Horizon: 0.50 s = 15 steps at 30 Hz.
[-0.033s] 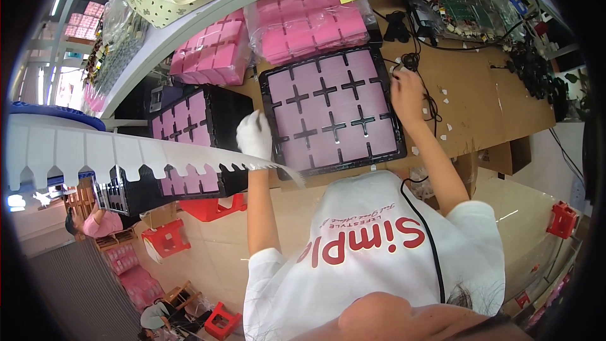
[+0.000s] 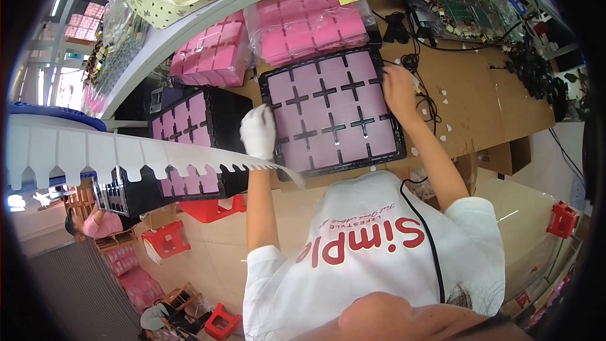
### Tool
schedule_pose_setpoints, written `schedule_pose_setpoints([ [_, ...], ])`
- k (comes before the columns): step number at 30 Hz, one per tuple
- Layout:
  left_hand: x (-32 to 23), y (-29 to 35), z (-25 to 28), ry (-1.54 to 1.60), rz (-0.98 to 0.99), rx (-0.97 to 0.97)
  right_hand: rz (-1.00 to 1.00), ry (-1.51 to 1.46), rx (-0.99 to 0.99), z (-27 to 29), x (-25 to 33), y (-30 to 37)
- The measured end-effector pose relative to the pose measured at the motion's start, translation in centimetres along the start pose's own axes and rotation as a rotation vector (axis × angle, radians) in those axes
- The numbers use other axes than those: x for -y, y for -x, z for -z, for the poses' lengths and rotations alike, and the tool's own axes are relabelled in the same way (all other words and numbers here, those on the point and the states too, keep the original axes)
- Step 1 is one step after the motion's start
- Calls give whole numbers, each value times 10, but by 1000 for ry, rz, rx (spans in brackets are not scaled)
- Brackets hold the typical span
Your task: The person places white component strips into black assembly trays by hand.
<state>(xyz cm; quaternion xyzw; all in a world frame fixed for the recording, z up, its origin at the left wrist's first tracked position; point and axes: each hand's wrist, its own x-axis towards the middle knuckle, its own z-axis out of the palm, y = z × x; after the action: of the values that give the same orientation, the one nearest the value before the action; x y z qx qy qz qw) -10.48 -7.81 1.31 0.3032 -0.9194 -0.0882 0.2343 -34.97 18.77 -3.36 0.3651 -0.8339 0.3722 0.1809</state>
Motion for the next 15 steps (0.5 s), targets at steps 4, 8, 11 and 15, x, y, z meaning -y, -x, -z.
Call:
schedule_pose_setpoints([
  [4, -19, -31, -55, -181, -398, -188, 267, 120, 213, -54, 8, -12],
  [8, -9, -25, -71, -345, -399, -101, 247, 318, 164, -61, 8, -9],
  [11, -4, -27, -51, -354, -125, 404, 88, 383, 274, -48, 6, -10],
  [15, -10, 24, -17, -149, -337, 152, 140, -76, 202, 8, 16, 17],
])
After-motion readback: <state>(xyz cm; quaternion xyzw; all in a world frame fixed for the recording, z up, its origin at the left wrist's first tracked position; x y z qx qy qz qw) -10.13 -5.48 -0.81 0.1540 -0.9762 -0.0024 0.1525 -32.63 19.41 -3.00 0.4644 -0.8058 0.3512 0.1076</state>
